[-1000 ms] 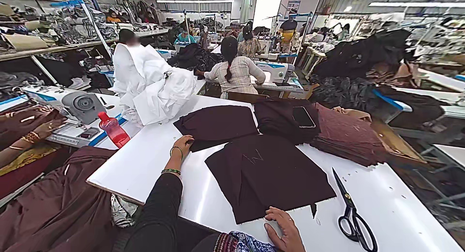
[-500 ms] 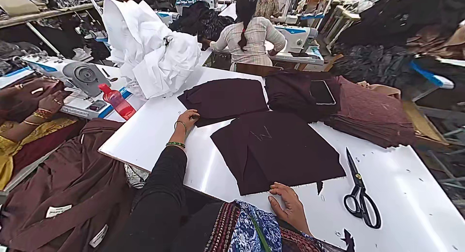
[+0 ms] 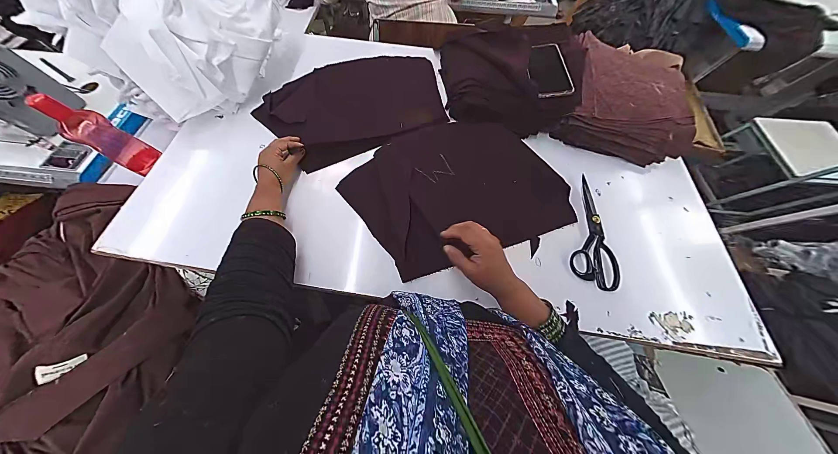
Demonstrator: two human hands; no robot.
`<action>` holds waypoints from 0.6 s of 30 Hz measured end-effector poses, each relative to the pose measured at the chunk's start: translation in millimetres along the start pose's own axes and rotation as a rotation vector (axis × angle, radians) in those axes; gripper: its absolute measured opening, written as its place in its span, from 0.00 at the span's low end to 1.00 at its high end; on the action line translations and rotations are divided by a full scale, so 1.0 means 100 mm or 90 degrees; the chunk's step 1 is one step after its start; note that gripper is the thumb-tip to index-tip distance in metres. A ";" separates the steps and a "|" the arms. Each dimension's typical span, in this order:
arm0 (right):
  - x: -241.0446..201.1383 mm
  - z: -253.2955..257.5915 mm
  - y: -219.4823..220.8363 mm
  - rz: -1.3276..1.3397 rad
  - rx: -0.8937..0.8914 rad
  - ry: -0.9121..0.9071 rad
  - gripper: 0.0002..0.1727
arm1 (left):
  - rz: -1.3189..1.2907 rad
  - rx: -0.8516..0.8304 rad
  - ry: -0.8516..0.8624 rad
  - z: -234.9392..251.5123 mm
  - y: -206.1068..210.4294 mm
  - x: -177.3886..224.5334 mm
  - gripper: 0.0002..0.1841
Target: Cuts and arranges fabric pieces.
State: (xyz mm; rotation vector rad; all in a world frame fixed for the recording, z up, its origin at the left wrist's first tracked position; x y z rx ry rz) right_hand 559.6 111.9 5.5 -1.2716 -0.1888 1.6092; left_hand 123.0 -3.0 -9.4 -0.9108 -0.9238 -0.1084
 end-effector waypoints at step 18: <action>-0.44 0.46 0.33 -0.111 -0.047 -0.093 0.16 | -0.040 0.013 0.027 0.01 0.00 -0.05 0.14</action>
Point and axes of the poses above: each hand's wrist, its own z-axis towards the middle knuckle, its own y-axis out of the palm, x = y × z, the point moved 4 cm from there along z, towards the middle knuckle, and after that the axes turned 1 degree about y, right-handed, at the moved point
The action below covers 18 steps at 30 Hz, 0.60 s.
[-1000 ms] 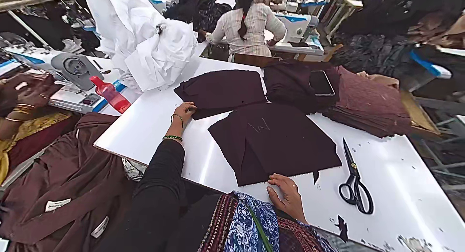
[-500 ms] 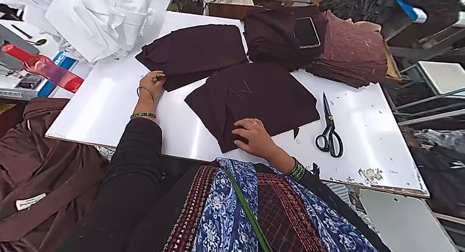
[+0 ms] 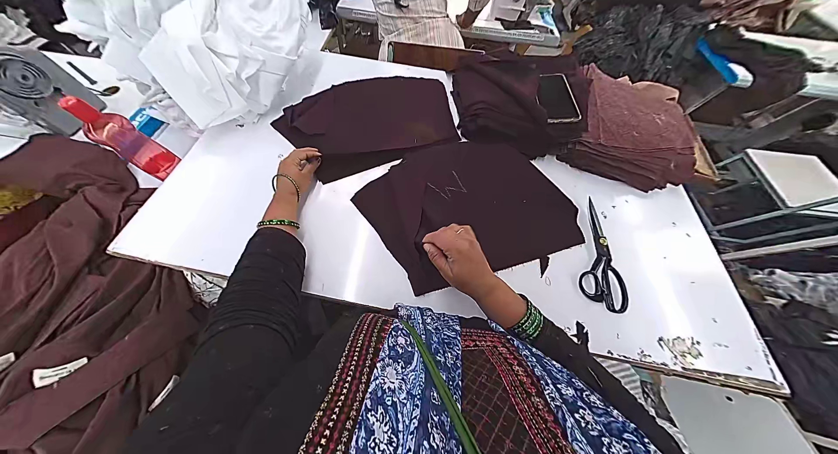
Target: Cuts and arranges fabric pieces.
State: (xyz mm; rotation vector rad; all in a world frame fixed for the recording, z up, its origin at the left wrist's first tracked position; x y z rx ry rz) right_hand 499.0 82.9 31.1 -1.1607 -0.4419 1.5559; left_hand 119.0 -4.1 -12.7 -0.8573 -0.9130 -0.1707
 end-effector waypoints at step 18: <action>-1.05 0.77 0.45 0.132 -0.255 -0.233 0.07 | -0.278 -0.119 0.280 -0.31 -0.16 1.23 0.11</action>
Point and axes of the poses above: each hand's wrist, its own z-axis towards the middle knuckle, its own y-axis out of the palm, x = y × z, the point moved 4 cm from there along z, towards the middle knuckle, and after that the axes turned 1 degree about y, right-handed, at the moved point
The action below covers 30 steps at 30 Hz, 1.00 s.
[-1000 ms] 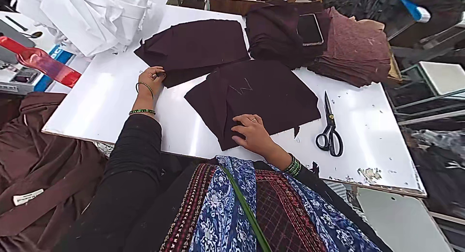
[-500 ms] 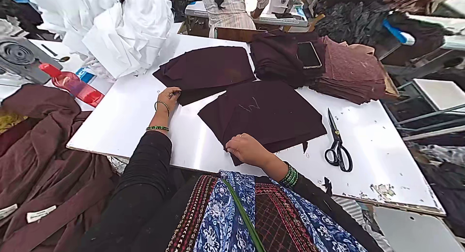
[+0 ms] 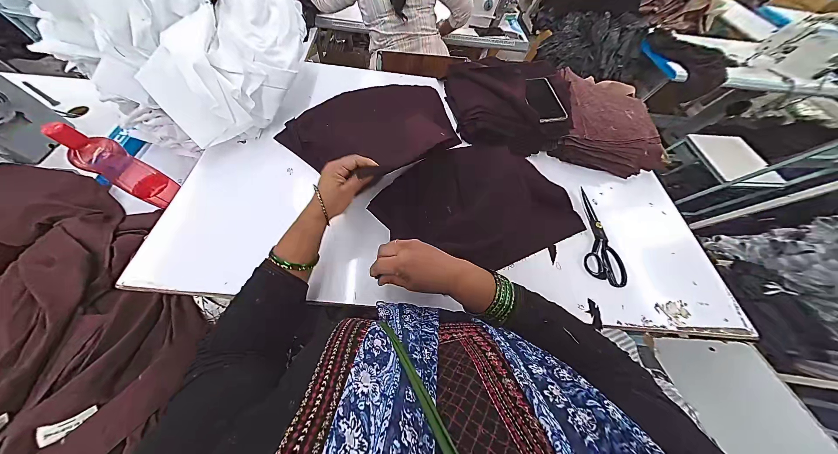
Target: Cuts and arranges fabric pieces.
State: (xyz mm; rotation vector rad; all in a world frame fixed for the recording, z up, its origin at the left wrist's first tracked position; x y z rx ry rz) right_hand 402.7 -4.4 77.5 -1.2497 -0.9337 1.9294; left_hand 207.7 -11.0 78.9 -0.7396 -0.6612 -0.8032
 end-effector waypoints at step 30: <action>0.54 -0.88 -0.57 -0.150 0.288 0.393 0.15 | -0.025 0.217 0.002 -0.20 0.32 0.64 0.10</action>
Point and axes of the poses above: each hand's wrist, its own z-axis towards the middle knuckle, its own y-axis out of the palm, x = y × z, the point moved 4 cm from there along z, towards the middle knuckle, and after that the axes turned 1 degree about y, right-handed, at the moved point
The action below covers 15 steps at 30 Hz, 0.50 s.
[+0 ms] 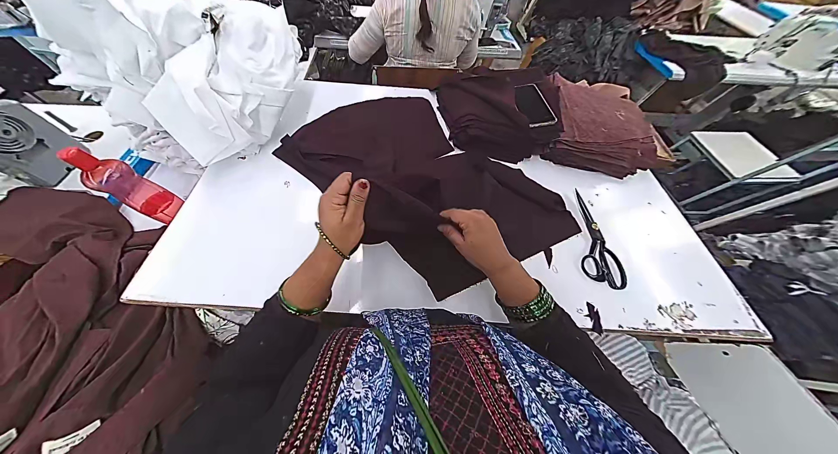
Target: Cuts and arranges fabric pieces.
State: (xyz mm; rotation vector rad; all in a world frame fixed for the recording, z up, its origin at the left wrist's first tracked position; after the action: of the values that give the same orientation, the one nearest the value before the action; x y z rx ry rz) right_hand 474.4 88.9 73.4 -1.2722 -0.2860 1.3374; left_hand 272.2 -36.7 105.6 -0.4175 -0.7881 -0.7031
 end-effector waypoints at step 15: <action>0.15 -0.18 0.47 -0.025 0.102 0.052 0.24 | 0.427 0.021 0.249 0.25 -0.47 0.76 0.20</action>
State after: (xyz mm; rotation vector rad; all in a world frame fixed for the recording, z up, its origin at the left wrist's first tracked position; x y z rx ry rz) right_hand 467.4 80.1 22.5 -1.1769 -0.1433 1.2457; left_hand 264.8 -86.3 183.0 -0.4617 -0.2536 -0.1302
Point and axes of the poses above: each hand's wrist, its own z-axis towards the middle knuckle, its own y-axis out of the palm, x = y × z, the point moved 4 cm from there along z, towards the middle knuckle, and after that the axes turned 1 degree about y, right-handed, at the moved point
